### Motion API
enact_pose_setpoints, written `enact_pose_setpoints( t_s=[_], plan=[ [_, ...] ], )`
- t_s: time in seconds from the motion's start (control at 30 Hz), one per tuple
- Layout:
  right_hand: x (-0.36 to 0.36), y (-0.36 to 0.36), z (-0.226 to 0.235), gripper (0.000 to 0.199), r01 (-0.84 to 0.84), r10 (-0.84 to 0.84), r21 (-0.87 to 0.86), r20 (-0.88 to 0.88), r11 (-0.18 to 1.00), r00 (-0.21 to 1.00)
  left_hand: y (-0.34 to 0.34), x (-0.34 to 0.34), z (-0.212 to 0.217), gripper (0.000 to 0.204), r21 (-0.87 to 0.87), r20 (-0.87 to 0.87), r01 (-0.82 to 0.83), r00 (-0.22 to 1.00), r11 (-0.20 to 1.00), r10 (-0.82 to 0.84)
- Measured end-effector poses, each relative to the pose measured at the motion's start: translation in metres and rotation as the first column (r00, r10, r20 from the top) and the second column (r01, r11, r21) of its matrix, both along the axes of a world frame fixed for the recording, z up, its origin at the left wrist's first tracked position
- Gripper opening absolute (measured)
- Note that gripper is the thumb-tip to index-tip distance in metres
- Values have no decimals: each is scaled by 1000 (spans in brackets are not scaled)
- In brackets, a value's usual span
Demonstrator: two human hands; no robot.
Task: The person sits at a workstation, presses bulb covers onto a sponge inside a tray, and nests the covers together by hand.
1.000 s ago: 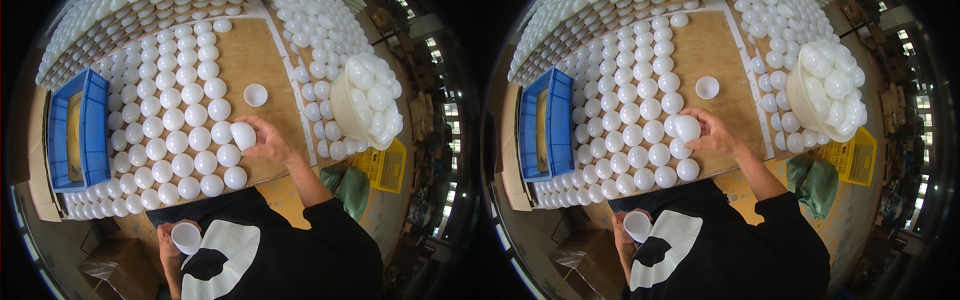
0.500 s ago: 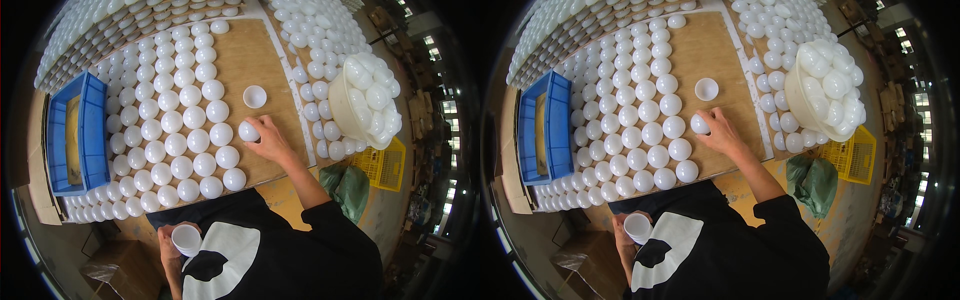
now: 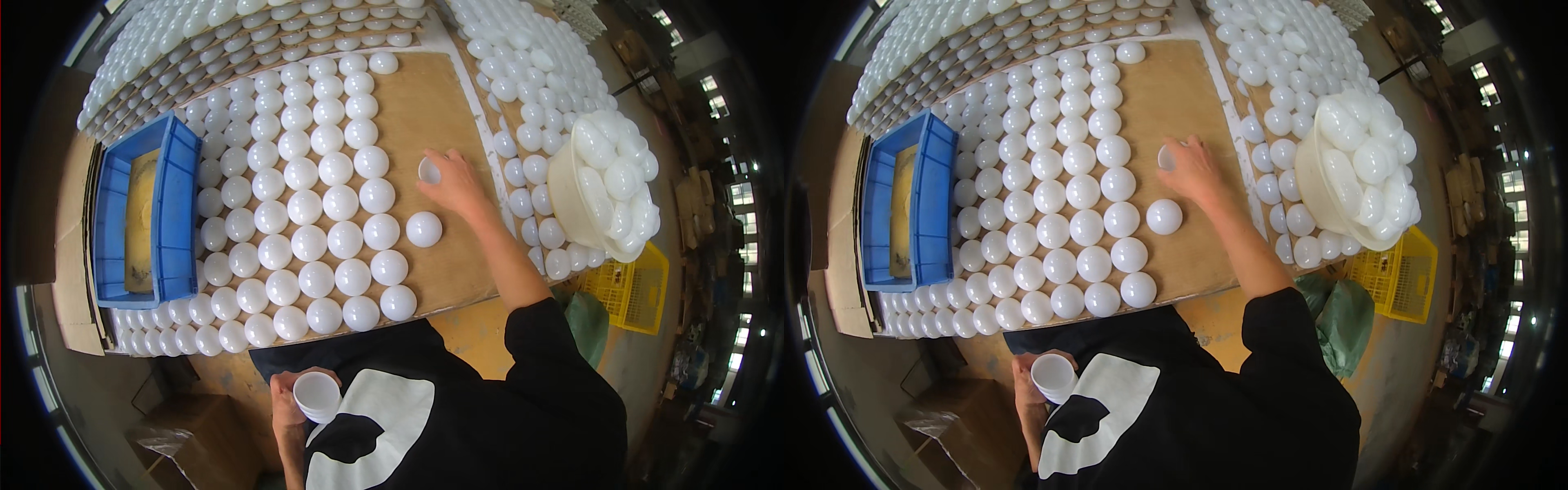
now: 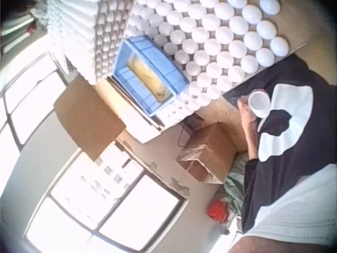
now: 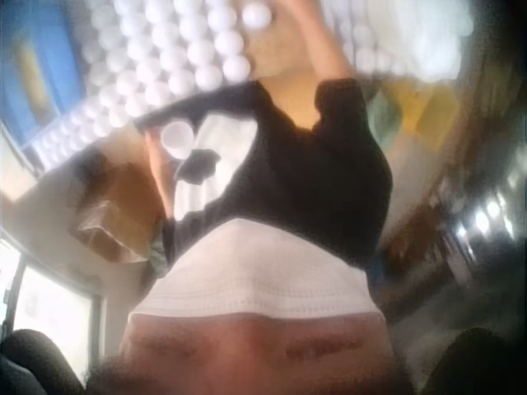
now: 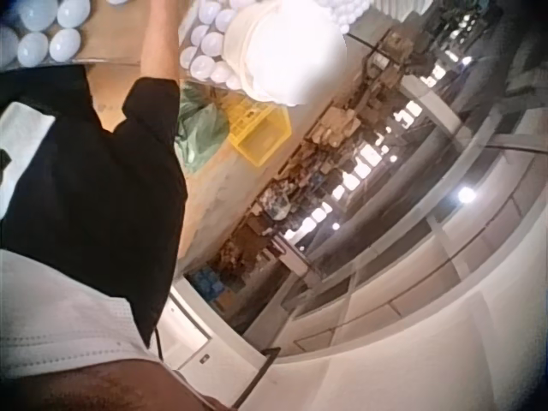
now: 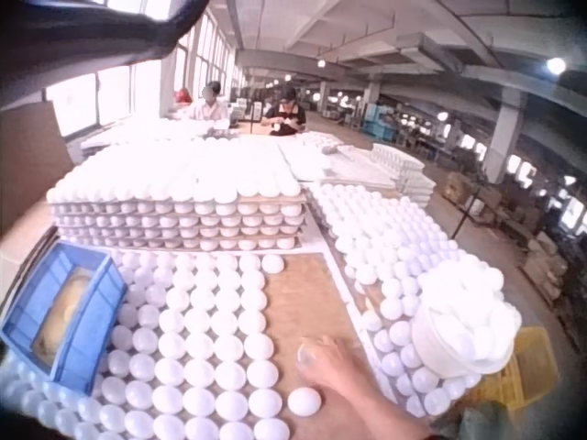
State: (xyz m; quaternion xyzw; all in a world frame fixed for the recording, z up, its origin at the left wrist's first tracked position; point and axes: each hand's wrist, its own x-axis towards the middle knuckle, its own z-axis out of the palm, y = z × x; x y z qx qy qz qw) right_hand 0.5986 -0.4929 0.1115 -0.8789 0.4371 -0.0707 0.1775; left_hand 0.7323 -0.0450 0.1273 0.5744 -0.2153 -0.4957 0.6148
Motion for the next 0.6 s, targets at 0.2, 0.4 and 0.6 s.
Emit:
enact_pose_setpoints(
  t_s=[0.2, 0.4, 0.6],
  plan=[
    [0, -12, -31, 59, 78, -203, 250, 526, 965, 826, 2, -4, 4, 96, -24, -43, -53, 998, 998, 52],
    [-23, 3, -24, 61, 106, -111, 34, 375, 994, 920, 7, 13, -1, 99, -15, -98, 28, 995, 1000, -29],
    [-12, -10, -13, 54, 51, -67, 125, 126, 991, 990, 18, 20, -14, 64, -77, -139, 52, 988, 996, -62]
  ],
)
